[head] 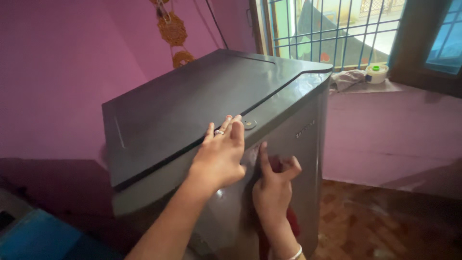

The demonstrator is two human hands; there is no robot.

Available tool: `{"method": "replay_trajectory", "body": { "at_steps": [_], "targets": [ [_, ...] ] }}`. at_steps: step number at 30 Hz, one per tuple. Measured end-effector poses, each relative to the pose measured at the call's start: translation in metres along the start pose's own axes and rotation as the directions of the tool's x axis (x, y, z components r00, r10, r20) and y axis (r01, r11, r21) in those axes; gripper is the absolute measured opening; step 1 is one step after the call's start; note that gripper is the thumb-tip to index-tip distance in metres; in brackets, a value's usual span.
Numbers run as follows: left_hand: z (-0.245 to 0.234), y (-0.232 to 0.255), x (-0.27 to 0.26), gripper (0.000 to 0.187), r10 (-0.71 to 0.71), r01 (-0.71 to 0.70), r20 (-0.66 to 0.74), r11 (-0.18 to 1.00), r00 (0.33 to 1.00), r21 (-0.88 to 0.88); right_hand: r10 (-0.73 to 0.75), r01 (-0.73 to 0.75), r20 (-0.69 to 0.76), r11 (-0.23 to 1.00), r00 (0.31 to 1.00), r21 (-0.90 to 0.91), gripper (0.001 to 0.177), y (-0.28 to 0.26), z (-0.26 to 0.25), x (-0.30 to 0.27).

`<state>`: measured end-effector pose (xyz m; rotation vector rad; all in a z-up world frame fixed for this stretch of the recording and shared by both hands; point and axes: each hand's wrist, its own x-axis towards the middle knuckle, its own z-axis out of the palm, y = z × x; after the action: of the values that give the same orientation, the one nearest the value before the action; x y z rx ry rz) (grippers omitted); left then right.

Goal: The person wipes the exterior of a silver Samsung refrigerator with a red cloth. They clean the front door, the top surface, and the side panel in a room with pink walls and a window.

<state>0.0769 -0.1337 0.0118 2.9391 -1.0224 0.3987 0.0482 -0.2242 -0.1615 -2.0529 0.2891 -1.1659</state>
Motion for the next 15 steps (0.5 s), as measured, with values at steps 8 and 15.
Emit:
{"method": "replay_trajectory", "body": {
  "at_steps": [8,15],
  "targets": [
    [-0.004,0.001,0.001,0.076,-0.023,0.024,0.015,0.998,1.0,-0.057,-0.01,0.012,0.069,1.0,0.998,-0.029,0.083,0.004,-0.003,-0.013],
    [-0.007,0.008,0.001,0.077,-0.047,0.049,0.042,0.998,0.998,-0.039,0.055,-0.06,0.09,0.997,0.994,0.053,0.083,-0.006,-0.014,-0.018]
  ]
}}
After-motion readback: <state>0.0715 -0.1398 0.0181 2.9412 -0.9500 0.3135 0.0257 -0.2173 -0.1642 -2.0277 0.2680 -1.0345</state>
